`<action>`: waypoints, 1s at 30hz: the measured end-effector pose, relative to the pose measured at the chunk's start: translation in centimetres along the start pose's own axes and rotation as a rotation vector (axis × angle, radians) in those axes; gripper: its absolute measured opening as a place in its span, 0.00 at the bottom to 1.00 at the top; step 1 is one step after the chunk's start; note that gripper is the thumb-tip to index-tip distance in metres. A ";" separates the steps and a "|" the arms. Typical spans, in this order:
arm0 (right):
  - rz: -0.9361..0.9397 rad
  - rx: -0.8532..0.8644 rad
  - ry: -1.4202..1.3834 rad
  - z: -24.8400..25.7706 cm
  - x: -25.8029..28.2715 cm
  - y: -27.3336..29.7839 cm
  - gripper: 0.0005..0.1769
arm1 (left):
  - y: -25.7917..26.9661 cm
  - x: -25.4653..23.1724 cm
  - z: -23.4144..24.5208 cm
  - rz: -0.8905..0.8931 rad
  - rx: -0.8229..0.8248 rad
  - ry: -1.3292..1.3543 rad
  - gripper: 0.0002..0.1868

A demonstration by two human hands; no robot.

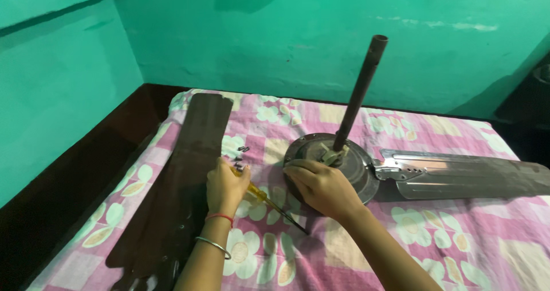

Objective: The person uses a screwdriver to loosen and remove screws from a ceiling fan blade attached to the motor housing. They detach the blade and set it aside, then continue to unscrew and remove the central nut from the motor hub.

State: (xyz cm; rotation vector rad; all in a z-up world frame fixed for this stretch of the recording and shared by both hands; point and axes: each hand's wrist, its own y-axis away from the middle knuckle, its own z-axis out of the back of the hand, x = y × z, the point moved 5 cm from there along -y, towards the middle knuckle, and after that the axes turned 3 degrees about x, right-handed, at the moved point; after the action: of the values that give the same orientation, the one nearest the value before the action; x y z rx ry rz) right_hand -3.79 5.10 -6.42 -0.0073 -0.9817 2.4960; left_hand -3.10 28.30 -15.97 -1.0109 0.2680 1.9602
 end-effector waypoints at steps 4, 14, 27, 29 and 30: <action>-0.054 0.168 -0.028 -3.0 -0.1 -2.5 0.12 | 0.2 0.0 1.5 0.061 0.072 -0.293 0.20; -0.227 0.265 -0.099 -11.9 -1.4 -7.3 0.09 | -0.1 0.0 2.2 -0.059 0.043 -0.399 0.09; -0.468 0.234 -0.126 -17.4 -3.6 -7.9 0.09 | -1.2 1.3 2.5 0.005 0.021 -0.268 0.13; -0.491 0.256 -0.106 -17.7 -3.7 -7.6 0.08 | -1.1 1.2 2.5 -0.012 0.008 -0.259 0.12; -0.489 0.272 -0.086 -17.8 -3.6 -7.5 0.07 | -1.1 1.1 2.5 -0.021 0.001 -0.253 0.12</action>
State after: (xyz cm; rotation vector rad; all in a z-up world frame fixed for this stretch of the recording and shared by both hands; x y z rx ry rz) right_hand 5.51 19.88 -15.41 0.3810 -0.5781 2.1612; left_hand -3.92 30.99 -14.98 -0.7508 0.1165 2.0430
